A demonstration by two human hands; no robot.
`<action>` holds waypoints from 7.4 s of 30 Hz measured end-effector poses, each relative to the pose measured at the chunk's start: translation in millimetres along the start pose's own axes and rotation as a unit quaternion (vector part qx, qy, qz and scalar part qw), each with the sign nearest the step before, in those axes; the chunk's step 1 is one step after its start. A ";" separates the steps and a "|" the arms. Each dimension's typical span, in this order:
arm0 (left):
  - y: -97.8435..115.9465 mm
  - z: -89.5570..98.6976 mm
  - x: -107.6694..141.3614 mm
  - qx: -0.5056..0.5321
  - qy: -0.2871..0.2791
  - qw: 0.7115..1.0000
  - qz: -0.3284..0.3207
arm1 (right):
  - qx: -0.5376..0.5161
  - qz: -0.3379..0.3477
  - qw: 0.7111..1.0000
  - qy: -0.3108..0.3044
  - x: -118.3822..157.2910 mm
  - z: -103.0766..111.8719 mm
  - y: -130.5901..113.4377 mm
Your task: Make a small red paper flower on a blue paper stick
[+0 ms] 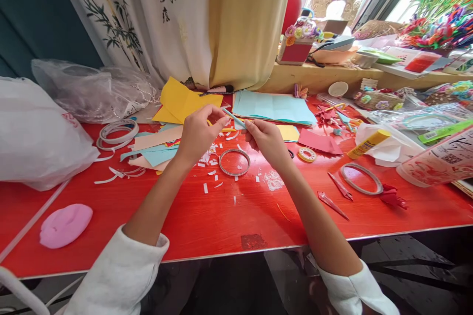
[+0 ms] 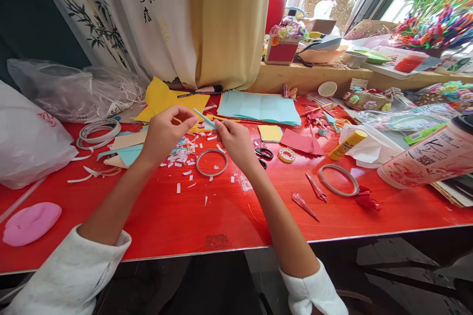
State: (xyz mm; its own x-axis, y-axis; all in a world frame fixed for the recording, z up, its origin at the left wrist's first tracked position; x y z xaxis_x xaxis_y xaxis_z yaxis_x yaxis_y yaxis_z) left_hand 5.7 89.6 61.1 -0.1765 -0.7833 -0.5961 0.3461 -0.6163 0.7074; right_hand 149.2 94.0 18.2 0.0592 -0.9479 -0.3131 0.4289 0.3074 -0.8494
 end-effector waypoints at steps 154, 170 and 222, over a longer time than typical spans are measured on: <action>23.1 -18.2 12.2 -0.215 0.005 0.963 -0.161 | -0.040 0.007 0.999 -0.023 2.1 -7.3 -1.6; -35.3 -25.0 9.7 -0.390 -0.152 0.906 -0.070 | -0.125 -0.001 0.990 -0.065 -2.3 -9.9 2.6; -61.1 -38.9 18.9 0.230 -0.106 0.933 0.255 | 0.250 0.202 0.947 -0.023 3.4 -14.5 -26.0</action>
State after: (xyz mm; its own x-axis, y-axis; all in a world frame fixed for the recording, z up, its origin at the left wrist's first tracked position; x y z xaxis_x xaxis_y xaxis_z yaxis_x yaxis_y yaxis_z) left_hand 17.1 115.6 -8.1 -0.2928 -0.9526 -0.0828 0.0118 -0.0902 0.9959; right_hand 125.2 83.9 33.1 0.3446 -0.7674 -0.5406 0.7350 0.5788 -0.3532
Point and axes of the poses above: each hand's wrist, its own x-axis away from the middle knuckle, its own z-axis out of the back of the hand, y = z × x, the point moved 10 cm from there along -x, towards the middle knuckle, and after that the axes turned 9 degrees about x, right-handed, at the moved point
